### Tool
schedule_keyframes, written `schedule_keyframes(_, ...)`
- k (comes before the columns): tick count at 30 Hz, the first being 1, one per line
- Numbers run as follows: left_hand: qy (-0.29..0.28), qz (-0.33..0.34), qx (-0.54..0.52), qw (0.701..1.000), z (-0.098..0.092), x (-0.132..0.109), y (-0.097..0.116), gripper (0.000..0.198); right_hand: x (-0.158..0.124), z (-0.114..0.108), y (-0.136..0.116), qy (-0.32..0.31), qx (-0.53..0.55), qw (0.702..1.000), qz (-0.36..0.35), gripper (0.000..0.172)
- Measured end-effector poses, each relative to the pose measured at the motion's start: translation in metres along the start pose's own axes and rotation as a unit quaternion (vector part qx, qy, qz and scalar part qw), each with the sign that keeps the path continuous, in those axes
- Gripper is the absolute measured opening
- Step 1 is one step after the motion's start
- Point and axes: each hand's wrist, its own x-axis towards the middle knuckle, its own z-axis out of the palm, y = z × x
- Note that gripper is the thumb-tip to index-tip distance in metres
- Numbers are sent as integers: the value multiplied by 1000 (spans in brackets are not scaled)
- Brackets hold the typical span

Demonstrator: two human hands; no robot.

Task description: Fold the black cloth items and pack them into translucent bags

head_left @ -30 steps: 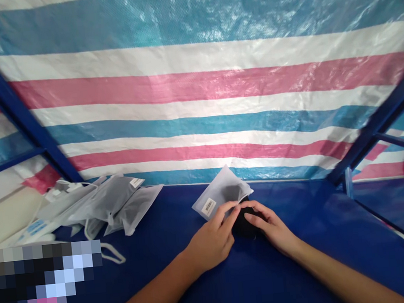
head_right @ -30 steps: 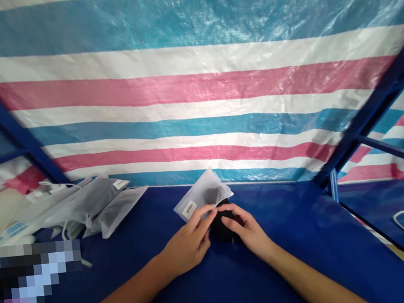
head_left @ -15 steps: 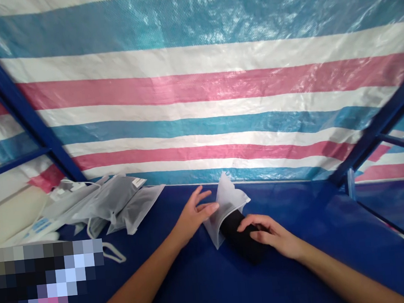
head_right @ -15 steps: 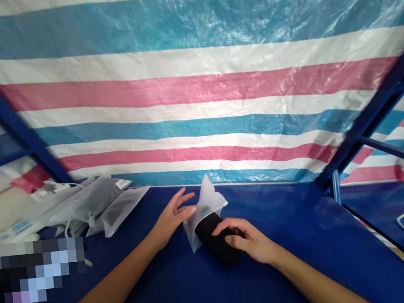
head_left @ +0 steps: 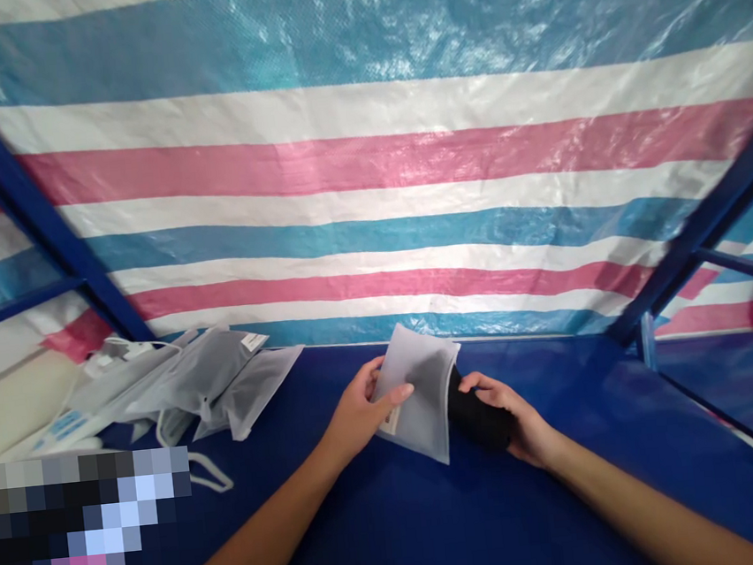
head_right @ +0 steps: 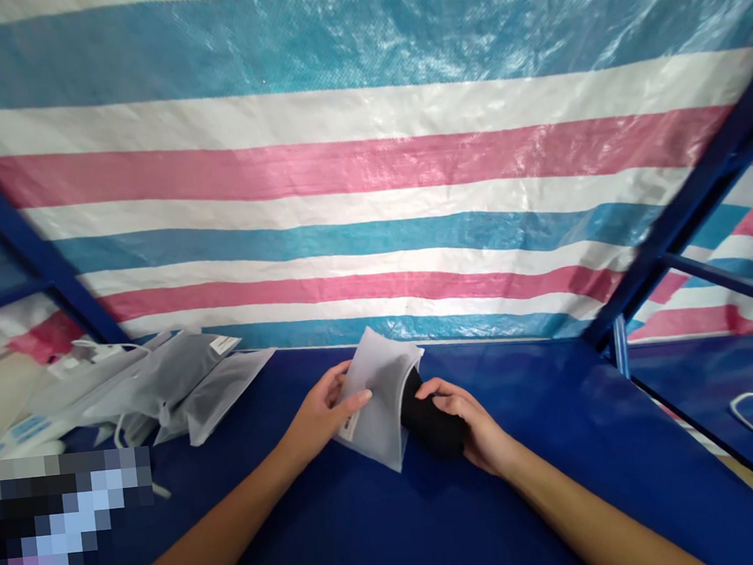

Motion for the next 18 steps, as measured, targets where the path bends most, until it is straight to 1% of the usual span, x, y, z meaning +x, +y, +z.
schedule_keyframes(2,-12,-25,-44,999,2,-2,3,68,1,-2,1,8,12,1000,-5,33)
schedule_keyframes(3,-19,-39,-54,998,3,-3,4,65,1,-2,2,1,6,1000,-7,33)
schedule_keyframes(6,-47,-73,-79,993,4,-7,7,60,0,-2,3,-49,-44,998,-15,32)
schedule_keyframes(8,-73,-86,-99,989,4,-9,10,61,-1,-1,2,-84,-87,992,-34,31)
schedule_keyframes(10,-94,-90,-102,986,4,-10,11,63,-1,1,1,-99,-122,986,-58,31)
schedule_keyframes(13,-107,-84,-85,987,5,-10,9,61,0,0,4,-78,-143,984,-73,31)
schedule_keyframes(16,-105,-88,-71,988,7,-9,6,58,1,-5,13,-47,-126,989,-63,36)
schedule_keyframes(18,-108,-98,-62,987,7,-9,3,58,2,-8,18,-39,-117,991,-55,39)
